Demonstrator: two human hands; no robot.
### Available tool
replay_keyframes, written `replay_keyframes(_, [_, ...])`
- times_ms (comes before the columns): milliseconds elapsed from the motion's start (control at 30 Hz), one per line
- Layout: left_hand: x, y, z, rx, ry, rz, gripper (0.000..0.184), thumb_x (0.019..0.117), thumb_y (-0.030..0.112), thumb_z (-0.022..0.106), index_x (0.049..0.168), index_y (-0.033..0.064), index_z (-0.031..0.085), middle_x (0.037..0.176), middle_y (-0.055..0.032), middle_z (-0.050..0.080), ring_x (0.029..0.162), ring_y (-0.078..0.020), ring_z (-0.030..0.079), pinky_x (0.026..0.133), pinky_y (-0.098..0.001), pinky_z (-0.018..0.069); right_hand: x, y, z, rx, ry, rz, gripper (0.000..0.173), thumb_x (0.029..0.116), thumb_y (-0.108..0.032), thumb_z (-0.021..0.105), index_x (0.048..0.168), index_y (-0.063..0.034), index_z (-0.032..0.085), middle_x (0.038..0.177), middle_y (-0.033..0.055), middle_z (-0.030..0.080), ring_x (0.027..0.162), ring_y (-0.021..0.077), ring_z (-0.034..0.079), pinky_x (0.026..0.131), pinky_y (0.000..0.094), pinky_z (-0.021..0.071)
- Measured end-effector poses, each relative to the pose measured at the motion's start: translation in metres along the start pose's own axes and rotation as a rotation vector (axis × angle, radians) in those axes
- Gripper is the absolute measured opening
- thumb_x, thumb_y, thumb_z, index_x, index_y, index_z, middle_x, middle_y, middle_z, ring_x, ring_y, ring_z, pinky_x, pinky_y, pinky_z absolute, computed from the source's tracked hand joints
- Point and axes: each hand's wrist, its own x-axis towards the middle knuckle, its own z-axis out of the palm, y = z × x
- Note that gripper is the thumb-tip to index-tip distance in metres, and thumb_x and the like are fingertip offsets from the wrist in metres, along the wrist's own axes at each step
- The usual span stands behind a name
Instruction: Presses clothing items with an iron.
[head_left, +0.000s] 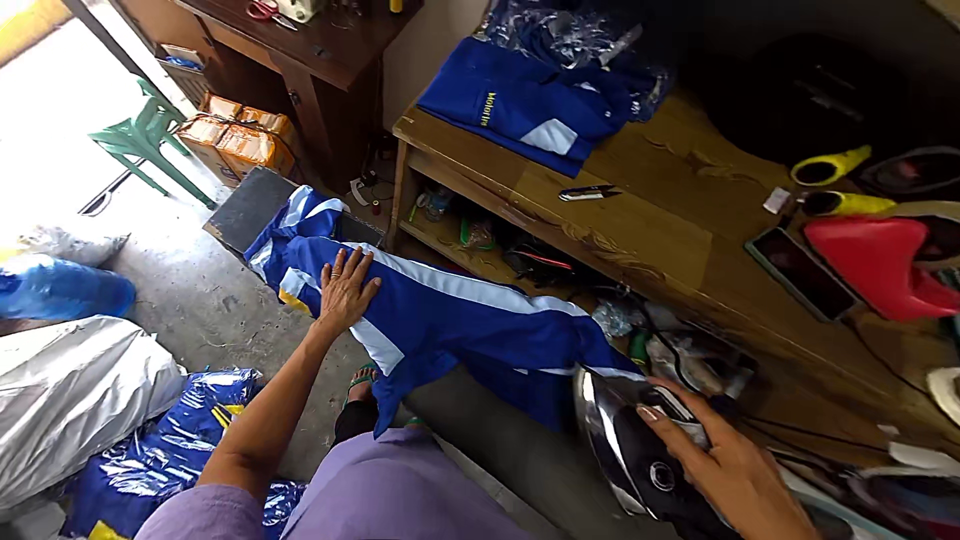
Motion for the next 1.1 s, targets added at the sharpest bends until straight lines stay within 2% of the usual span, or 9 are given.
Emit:
replay_keyframes(67, [0.000, -0.005, -0.013, -0.281, 0.051, -0.022, 0.058, 0.1081, 0.048, 0.037, 0.158, 0.0190, 0.042, 0.165, -0.0032, 0.038, 0.157, -0.0265, 0.023, 0.125, -0.0600, 0.0114, 0.031, -0.060, 0.004, 0.017, -0.026, -0.165, 0.065, 0.0974, -0.064, 0.049, 0.144, -0.0197, 0.059, 0.105, 0.0188, 0.072, 0.068, 0.0295, 0.066, 0.061, 0.0549, 0.0528])
replay_keyframes(100, [0.000, -0.009, -0.020, -0.397, 0.128, -0.042, 0.054, 0.1084, 0.042, 0.040, 0.155, 0.0146, 0.047, 0.161, -0.0065, 0.044, 0.154, -0.0254, 0.032, 0.126, -0.0553, 0.0200, 0.048, -0.091, 0.009, 0.023, -0.058, -0.233, 0.065, 0.0976, -0.065, 0.048, 0.144, -0.0208, 0.059, 0.106, 0.0166, 0.072, 0.070, 0.0278, 0.067, 0.063, 0.0537, 0.0542])
replay_keyframes(200, [-0.005, -0.024, -0.036, -0.379, 0.357, -0.234, 0.042, 0.1029, 0.031, 0.057, 0.131, 0.0009, 0.064, 0.129, -0.0205, 0.065, 0.124, -0.0361, 0.060, 0.109, -0.0546, 0.0450, 0.099, -0.186, 0.036, -0.015, -0.204, -0.397, 0.061, 0.0993, -0.065, 0.047, 0.144, -0.0247, 0.059, 0.114, 0.0140, 0.073, 0.097, 0.0305, 0.072, 0.083, 0.0590, 0.0544])
replay_keyframes(267, [-0.006, -0.035, -0.047, -0.302, 0.252, -0.420, 0.053, 0.0974, 0.043, 0.065, 0.121, -0.0038, 0.065, 0.115, -0.0230, 0.068, 0.112, -0.0388, 0.064, 0.103, -0.0579, 0.0472, 0.131, -0.238, 0.066, -0.041, -0.297, -0.484, 0.057, 0.1010, -0.062, 0.048, 0.142, -0.0246, 0.059, 0.112, 0.0145, 0.073, 0.103, 0.0336, 0.070, 0.087, 0.0616, 0.0526])
replay_keyframes(367, [-0.002, -0.046, -0.054, -0.287, -0.053, -0.517, 0.062, 0.0954, 0.055, 0.064, 0.120, -0.0018, 0.064, 0.112, -0.0219, 0.069, 0.110, -0.0386, 0.066, 0.100, -0.0628, 0.0468, 0.167, -0.291, 0.119, -0.086, -0.388, -0.540, 0.057, 0.1003, -0.061, 0.051, 0.143, -0.0248, 0.059, 0.106, 0.0154, 0.073, 0.098, 0.0360, 0.070, 0.085, 0.0629, 0.0529])
replay_keyframes(500, [0.013, -0.068, -0.060, -0.440, -0.186, -0.377, 0.041, 0.1014, 0.036, 0.063, 0.110, -0.0041, 0.065, 0.102, -0.0203, 0.067, 0.100, -0.0321, 0.065, 0.095, -0.0530, 0.0506, 0.167, -0.307, 0.156, -0.230, -0.500, -0.649, 0.060, 0.0970, -0.059, 0.059, 0.148, -0.0281, 0.054, 0.106, 0.0182, 0.073, 0.097, 0.0399, 0.070, 0.084, 0.0635, 0.0527])
replay_keyframes(667, [0.019, -0.089, -0.065, -0.749, -0.183, -0.281, 0.027, 0.0996, 0.025, 0.066, 0.090, 0.0004, 0.062, 0.075, -0.0034, 0.054, 0.071, -0.0117, 0.052, 0.074, -0.0336, 0.0465, 0.150, -0.321, 0.160, -0.427, -0.566, -0.821, 0.055, 0.0943, -0.028, 0.065, 0.148, -0.0330, 0.052, 0.097, 0.0188, 0.073, 0.087, 0.0422, 0.070, 0.074, 0.0618, 0.0522])
replay_keyframes(933, [0.019, -0.101, -0.058, -0.906, -0.169, -0.304, 0.024, 0.0998, 0.023, 0.066, 0.087, 0.0031, 0.064, 0.072, 0.0011, 0.058, 0.067, -0.0056, 0.054, 0.069, -0.0260, 0.0476, 0.167, -0.329, 0.161, -0.280, -0.330, -0.365, 0.054, 0.0942, -0.027, 0.065, 0.148, -0.0265, 0.055, 0.108, 0.0195, 0.073, 0.098, 0.0417, 0.070, 0.083, 0.0632, 0.0529])
replay_keyframes(1100, [0.018, -0.102, -0.056, -0.822, -0.153, -0.298, 0.029, 0.1011, 0.029, 0.062, 0.090, 0.0028, 0.064, 0.073, -0.0007, 0.057, 0.067, -0.0088, 0.054, 0.070, -0.0300, 0.0481, 0.179, -0.312, 0.151, -0.268, -0.363, -0.386, 0.054, 0.0941, -0.028, 0.068, 0.147, -0.0234, 0.057, 0.115, 0.0191, 0.072, 0.106, 0.0395, 0.069, 0.091, 0.0615, 0.0518])
